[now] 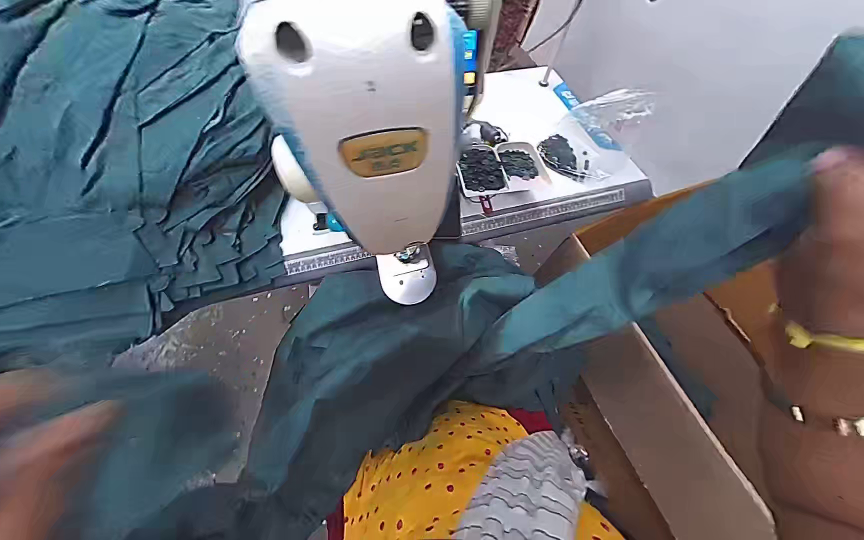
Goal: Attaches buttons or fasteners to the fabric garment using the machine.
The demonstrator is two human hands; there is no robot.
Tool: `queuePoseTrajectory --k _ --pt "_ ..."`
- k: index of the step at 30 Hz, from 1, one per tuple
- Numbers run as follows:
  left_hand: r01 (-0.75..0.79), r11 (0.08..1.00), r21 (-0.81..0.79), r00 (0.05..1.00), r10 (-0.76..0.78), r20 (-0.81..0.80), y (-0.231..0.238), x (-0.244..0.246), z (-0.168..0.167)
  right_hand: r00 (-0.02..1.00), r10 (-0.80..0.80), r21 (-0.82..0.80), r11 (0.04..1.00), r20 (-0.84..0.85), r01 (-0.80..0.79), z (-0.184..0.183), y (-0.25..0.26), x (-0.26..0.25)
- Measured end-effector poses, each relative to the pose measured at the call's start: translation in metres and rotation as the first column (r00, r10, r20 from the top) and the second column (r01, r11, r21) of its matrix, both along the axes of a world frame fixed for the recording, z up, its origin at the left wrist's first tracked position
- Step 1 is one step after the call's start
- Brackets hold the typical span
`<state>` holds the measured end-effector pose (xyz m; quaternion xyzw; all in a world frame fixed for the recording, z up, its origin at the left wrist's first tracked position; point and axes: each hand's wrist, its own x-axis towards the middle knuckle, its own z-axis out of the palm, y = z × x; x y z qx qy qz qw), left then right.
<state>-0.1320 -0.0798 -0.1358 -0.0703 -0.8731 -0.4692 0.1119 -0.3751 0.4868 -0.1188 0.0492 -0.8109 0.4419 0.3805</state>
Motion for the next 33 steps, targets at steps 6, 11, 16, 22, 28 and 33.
queuePoseTrajectory --k 6,11,16,22,28,33 --pt "-0.423 0.588 0.689 0.853 0.002 0.521 0.119 -0.149 -0.152 0.787 0.527 0.759 0.355 0.321 -0.547 -0.173 -0.067 0.041" --pt "-0.314 0.854 0.415 0.937 0.208 0.28 0.094 -0.121 -0.159 0.787 0.452 0.51 0.601 0.419 -0.616 -0.191 -0.072 0.03" --pt "-0.127 0.94 -0.318 0.964 0.042 -0.262 0.095 -0.056 -0.169 0.802 0.462 0.417 0.688 0.38 -0.594 -0.169 -0.093 0.013" --pt "0.151 0.805 -0.573 0.935 -0.304 -0.182 0.128 -0.033 -0.21 0.763 0.485 0.308 0.716 0.426 -0.627 -0.156 -0.111 0.009" --pt "-0.04 0.999 -0.006 0.973 0.038 -0.229 0.159 -0.088 -0.151 0.722 0.581 0.007 0.777 0.376 -0.629 -0.116 -0.102 0.001" --pt "-0.236 0.965 0.117 0.884 0.163 0.438 0.155 -0.132 -0.12 0.47 0.338 0.18 0.624 0.816 -0.761 -0.11 -0.083 -0.04"
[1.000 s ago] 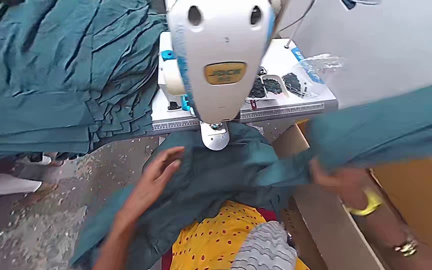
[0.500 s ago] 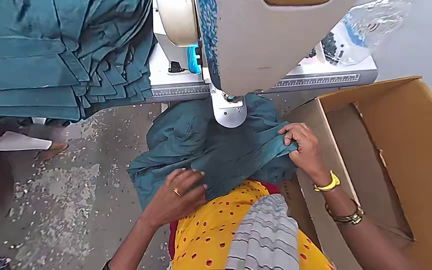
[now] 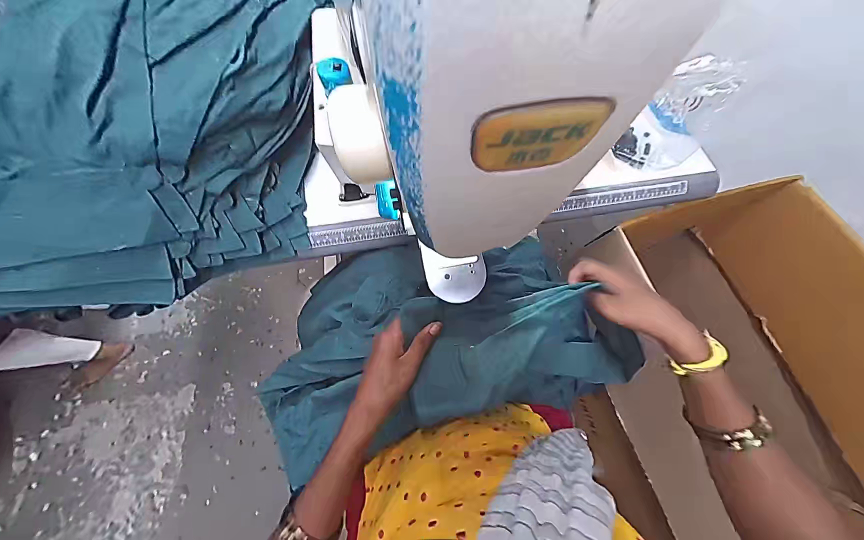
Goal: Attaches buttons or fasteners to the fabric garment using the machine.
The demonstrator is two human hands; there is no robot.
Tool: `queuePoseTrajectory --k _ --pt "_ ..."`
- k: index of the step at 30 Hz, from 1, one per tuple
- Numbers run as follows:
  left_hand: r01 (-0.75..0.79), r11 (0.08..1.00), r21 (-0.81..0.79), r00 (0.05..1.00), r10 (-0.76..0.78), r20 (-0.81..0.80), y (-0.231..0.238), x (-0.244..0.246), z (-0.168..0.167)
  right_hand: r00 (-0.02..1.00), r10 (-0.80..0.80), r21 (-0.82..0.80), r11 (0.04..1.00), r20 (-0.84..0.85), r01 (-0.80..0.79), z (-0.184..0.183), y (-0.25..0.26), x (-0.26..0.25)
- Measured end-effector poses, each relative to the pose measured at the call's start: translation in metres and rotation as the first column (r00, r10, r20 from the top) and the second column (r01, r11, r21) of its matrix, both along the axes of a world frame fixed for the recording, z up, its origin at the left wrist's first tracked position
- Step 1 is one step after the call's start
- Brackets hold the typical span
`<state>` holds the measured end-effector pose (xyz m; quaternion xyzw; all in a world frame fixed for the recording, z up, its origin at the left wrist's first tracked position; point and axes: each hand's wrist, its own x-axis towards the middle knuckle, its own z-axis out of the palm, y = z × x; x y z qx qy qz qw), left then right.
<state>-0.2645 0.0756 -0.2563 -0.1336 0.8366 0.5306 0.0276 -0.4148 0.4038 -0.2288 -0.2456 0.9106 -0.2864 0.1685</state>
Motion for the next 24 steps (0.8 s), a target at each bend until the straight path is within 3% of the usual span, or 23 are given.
queuePoseTrajectory --k 1,2,3,5,6,8,12,16,19,22,24 --pt "0.071 0.986 -0.152 0.991 -0.053 0.12 -0.001 -0.008 -0.02 0.993 0.075 0.224 0.97 0.093 -0.094 0.001 -0.013 -0.008" --pt "0.133 0.947 -0.291 0.98 -0.081 0.183 0.001 -0.012 -0.037 0.987 0.113 0.316 0.938 0.116 -0.144 0.003 -0.028 -0.013" --pt "0.152 0.907 -0.392 0.98 -0.088 0.177 0.005 -0.013 -0.048 0.992 0.118 0.244 0.962 0.037 -0.123 0.007 -0.043 -0.014" --pt "0.065 0.894 -0.444 0.998 -0.061 0.022 0.01 -0.009 -0.051 0.994 -0.003 -0.207 0.978 -0.107 -0.019 0.016 -0.079 -0.008" --pt "0.003 0.922 -0.387 0.998 -0.027 -0.058 0.009 -0.008 -0.048 0.997 -0.043 -0.421 0.907 -0.066 0.011 0.022 -0.099 -0.005" --pt "-0.068 0.959 -0.274 0.986 0.023 -0.164 0.001 -0.008 -0.041 0.999 -0.035 -0.586 0.81 0.009 0.034 0.031 -0.135 -0.003" --pt "-0.044 0.992 -0.115 0.977 0.019 -0.211 -0.019 0.001 -0.034 0.992 -0.086 -0.592 0.797 0.09 0.123 0.038 -0.166 -0.002" --pt "-0.016 0.993 -0.117 0.964 -0.016 -0.265 -0.016 0.001 -0.028 0.987 -0.065 -0.606 0.783 0.144 0.14 0.037 -0.164 -0.001" --pt "0.075 0.991 -0.113 0.946 -0.107 -0.307 -0.017 -0.003 -0.013 0.949 0.149 -0.635 0.77 0.276 0.064 0.032 -0.143 -0.008" --pt "0.184 0.978 -0.098 0.917 -0.206 -0.341 -0.023 -0.001 0.009 0.906 0.289 -0.39 0.908 0.311 -0.156 0.016 -0.123 0.003" --pt "0.207 0.976 -0.07 0.912 -0.219 -0.346 -0.023 -0.001 0.022 0.909 0.341 -0.373 0.897 0.239 -0.238 0.009 -0.12 0.025"
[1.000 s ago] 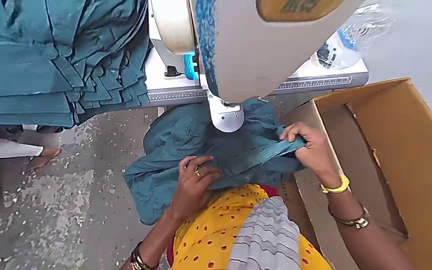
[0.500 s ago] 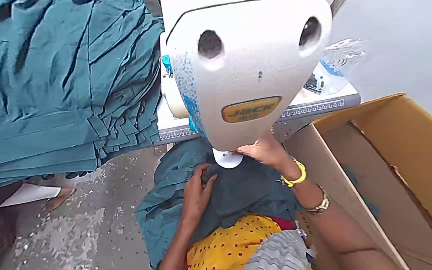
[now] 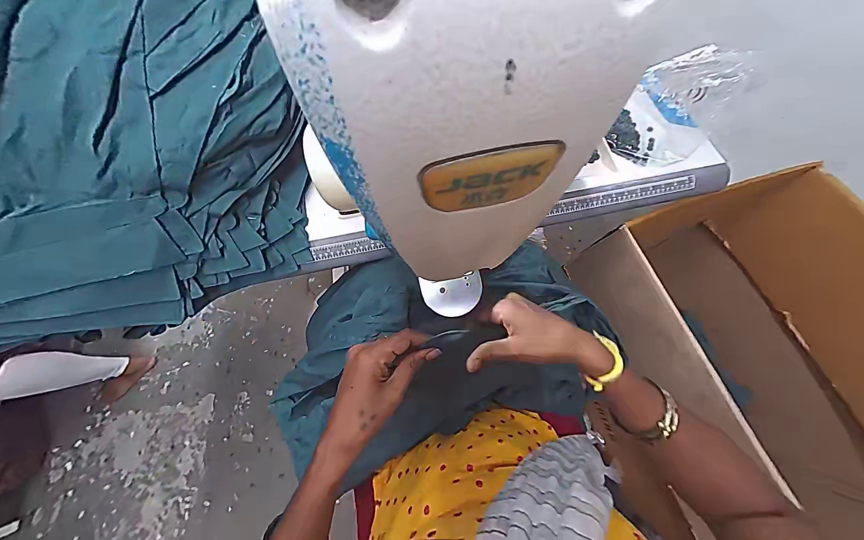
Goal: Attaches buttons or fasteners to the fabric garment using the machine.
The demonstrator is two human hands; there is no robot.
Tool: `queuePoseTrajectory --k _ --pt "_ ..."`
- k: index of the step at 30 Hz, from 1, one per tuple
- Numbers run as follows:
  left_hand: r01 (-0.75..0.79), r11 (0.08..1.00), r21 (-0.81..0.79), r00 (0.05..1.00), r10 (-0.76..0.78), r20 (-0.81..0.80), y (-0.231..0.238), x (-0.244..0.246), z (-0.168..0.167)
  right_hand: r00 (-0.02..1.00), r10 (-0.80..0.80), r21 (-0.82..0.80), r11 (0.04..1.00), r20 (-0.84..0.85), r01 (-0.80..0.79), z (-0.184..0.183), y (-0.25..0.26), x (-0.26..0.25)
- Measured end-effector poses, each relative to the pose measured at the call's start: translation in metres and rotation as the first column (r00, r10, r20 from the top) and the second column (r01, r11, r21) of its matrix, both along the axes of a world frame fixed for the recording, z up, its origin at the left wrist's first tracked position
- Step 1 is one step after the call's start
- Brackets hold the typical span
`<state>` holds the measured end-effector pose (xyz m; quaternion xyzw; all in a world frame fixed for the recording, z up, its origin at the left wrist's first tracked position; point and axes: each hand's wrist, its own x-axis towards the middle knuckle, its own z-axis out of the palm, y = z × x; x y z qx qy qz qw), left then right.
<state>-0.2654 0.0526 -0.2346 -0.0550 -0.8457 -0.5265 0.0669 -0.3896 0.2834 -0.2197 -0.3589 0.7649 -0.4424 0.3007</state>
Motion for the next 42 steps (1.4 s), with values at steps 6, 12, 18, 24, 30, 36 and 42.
queuePoseTrajectory --k 6,12,18,24,30,36,42 --pt "-0.103 0.965 0.241 0.992 0.08 0.101 0.012 -0.04 0.023 0.875 -0.42 -0.101 0.907 -0.242 0.408 0.026 -0.007 -0.002" --pt "-0.233 0.939 0.252 0.95 0.164 0.267 0.011 -0.069 0.025 0.905 -0.388 -0.009 0.92 -0.175 0.393 0.035 -0.018 -0.027" --pt "-0.271 0.926 0.263 0.942 0.2 0.268 0.015 -0.069 0.022 0.89 -0.425 -0.076 0.905 -0.162 0.419 0.027 -0.021 -0.03" --pt "-0.247 0.936 0.25 0.956 0.193 0.222 0.02 -0.044 0.024 0.884 -0.404 -0.046 0.913 -0.237 0.405 0.029 0.0 -0.045" --pt "0.024 0.989 -0.143 0.997 -0.014 0.07 0.027 0.003 -0.001 0.363 -0.409 -0.135 0.798 -0.838 0.587 0.002 0.029 -0.097" --pt "0.142 0.711 0.689 0.896 -0.389 0.216 0.033 -0.003 0.035 0.314 -0.262 -0.07 0.857 -0.913 0.511 -0.01 0.021 -0.116" --pt "0.095 0.995 -0.033 0.964 -0.084 0.251 0.022 -0.007 0.008 0.317 -0.324 -0.146 0.868 -0.891 0.474 -0.013 0.027 -0.123"
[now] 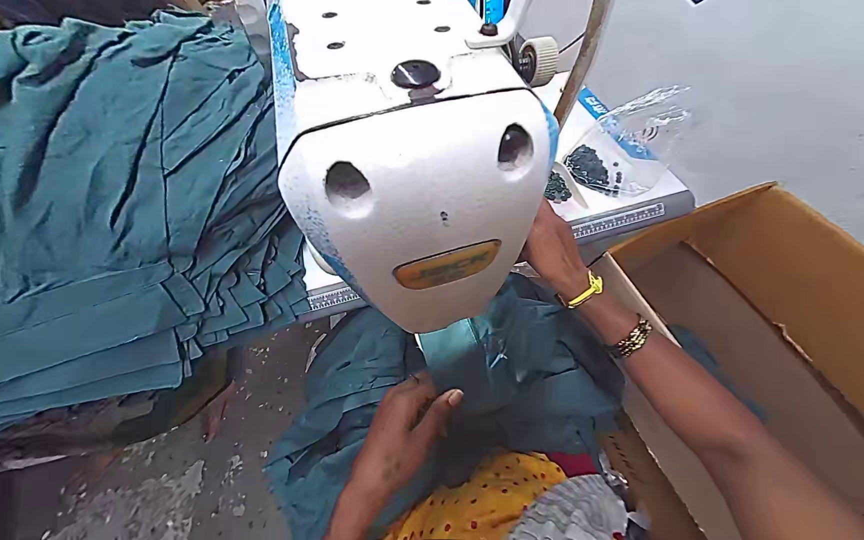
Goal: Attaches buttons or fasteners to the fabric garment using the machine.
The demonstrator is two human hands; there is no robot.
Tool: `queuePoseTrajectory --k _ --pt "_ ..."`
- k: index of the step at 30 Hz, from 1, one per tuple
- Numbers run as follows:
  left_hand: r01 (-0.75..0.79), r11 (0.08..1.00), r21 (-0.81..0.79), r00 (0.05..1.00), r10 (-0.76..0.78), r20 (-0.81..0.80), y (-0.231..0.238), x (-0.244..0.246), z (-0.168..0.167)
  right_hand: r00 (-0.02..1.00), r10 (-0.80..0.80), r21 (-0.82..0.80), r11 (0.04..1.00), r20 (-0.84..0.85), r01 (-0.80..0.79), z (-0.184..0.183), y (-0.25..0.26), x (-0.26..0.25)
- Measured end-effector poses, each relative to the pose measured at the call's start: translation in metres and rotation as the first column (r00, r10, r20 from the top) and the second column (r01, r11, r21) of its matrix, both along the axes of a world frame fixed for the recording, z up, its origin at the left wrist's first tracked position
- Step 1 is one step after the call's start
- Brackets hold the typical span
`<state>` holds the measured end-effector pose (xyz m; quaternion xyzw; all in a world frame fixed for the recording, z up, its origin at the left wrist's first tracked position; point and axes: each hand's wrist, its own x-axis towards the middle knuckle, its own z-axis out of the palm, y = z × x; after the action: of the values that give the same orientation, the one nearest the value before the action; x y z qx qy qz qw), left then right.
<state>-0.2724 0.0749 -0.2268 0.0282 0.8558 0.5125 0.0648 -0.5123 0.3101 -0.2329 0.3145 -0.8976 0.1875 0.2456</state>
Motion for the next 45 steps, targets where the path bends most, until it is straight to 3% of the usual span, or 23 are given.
queuePoseTrajectory --k 3,6,8,10,12,14,16,21,27,34,39,45 --pt "-0.155 0.955 0.255 0.985 0.128 0.117 0.005 -0.007 0.021 0.996 0.058 -0.14 0.989 0.067 -0.049 0.003 0.006 0.004" --pt "-0.232 0.931 0.283 0.958 0.169 0.23 0.008 -0.017 0.031 0.975 0.131 -0.307 0.949 0.177 -0.072 0.011 0.005 0.014" --pt "-0.167 0.952 0.256 0.981 0.134 0.143 0.005 -0.014 0.025 0.956 0.173 -0.361 0.929 0.236 -0.079 0.03 -0.005 0.031" --pt "-0.03 0.987 0.158 0.998 0.039 -0.053 -0.004 -0.004 0.018 0.97 0.221 -0.301 0.936 0.1 -0.182 0.046 -0.016 0.051" --pt "0.118 0.99 0.076 0.974 -0.1 -0.202 -0.015 0.006 0.012 0.924 0.321 -0.162 0.92 -0.207 -0.356 0.046 -0.027 0.067" --pt "0.161 0.985 0.065 0.964 -0.143 -0.223 -0.019 0.011 0.003 0.812 0.454 -0.019 0.869 -0.367 -0.495 0.042 -0.04 0.085" --pt "0.128 0.987 0.094 0.977 -0.109 -0.184 -0.02 0.013 -0.004 0.743 0.546 0.05 0.817 -0.388 -0.574 0.044 -0.053 0.085" --pt "0.092 0.978 0.188 0.99 -0.069 -0.127 -0.02 0.014 -0.009 0.792 0.522 0.061 0.845 -0.316 -0.532 0.052 -0.053 0.079" --pt "0.119 0.978 0.173 0.988 -0.099 -0.119 -0.019 0.01 -0.011 0.753 0.555 0.031 0.812 -0.354 -0.583 0.04 -0.05 0.08" --pt "0.099 0.975 0.199 0.992 -0.082 -0.093 -0.018 0.012 -0.017 0.878 0.477 -0.311 0.831 -0.025 -0.461 0.04 -0.043 0.086" --pt "0.113 0.973 0.2 0.991 -0.095 -0.097 -0.019 0.01 -0.016 0.897 0.375 -0.076 0.913 -0.235 -0.401 0.043 -0.051 0.092" --pt "0.117 0.982 0.149 0.987 -0.098 -0.128 -0.021 0.015 -0.02 0.847 0.422 -0.004 0.894 -0.325 -0.447 0.042 -0.048 0.088"
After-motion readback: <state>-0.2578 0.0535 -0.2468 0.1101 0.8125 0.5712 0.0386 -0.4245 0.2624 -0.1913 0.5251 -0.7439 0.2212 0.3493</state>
